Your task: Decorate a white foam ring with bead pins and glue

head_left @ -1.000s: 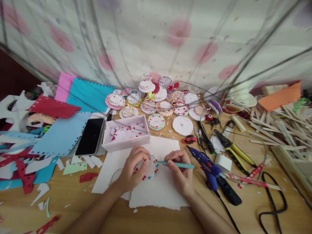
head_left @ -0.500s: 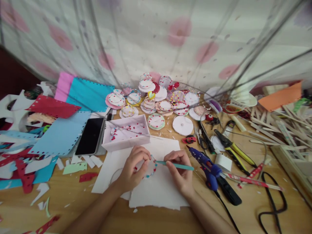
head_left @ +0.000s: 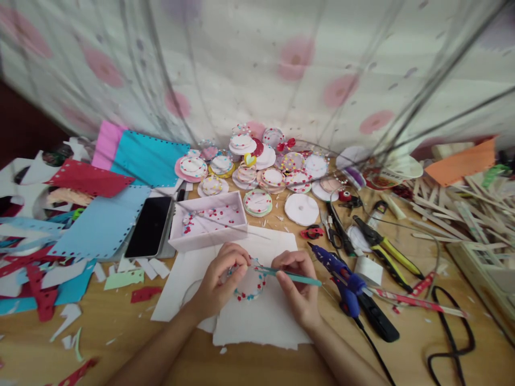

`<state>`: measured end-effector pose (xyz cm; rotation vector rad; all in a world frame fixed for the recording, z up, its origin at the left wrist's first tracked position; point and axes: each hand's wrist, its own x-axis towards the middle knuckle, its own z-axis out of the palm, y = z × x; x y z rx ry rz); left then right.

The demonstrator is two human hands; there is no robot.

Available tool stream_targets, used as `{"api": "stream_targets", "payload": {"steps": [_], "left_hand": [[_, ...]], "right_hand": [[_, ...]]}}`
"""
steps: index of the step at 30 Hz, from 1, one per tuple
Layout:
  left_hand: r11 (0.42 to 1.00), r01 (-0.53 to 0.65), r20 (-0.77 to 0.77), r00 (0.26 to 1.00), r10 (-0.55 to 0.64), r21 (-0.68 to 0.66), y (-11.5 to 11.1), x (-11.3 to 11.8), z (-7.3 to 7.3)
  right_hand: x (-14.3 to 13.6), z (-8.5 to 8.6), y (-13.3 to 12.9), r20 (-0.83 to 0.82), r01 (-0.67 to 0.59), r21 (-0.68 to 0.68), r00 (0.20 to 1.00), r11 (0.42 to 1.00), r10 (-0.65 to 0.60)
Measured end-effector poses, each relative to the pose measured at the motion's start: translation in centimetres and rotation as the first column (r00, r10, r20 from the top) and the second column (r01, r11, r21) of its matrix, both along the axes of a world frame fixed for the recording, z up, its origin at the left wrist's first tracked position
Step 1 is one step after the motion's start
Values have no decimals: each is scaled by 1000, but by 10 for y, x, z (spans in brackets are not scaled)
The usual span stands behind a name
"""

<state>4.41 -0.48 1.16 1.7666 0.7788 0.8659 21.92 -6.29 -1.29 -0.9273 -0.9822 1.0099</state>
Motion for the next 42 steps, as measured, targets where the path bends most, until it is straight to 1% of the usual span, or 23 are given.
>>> {"api": "stream_targets", "payload": {"steps": [5,8,14,20,26,34,42], "left_hand": [[997,-2,27,1000,4,-72,1,-1,2],[995,-5,26,1000,7,-97,2,-1,3],[994,16,49,999,-11,-106,1,-1,2],[993,28,51,998,-22,-118,1,-1,1],[995,36,45,998,-31,-94,1,-1,3],[996,32,42,999,-29,-85,2,-2,2],[996,35,28,999,-33,-84,0,-1,-1]], "right_hand": [[2,-5,2,-99,-6,-73,995,997,-1],[3,-4,2,-138,-27,-90,990,996,14],[2,0,4,-213,-53,-109,977,993,29],[2,-5,4,-192,-89,-84,979,992,71],[3,-9,2,-142,-85,-66,987,994,75],[3,-2,5,-210,-64,-81,977,995,45],[3,-5,5,-232,-77,-87,971,993,55]]}}
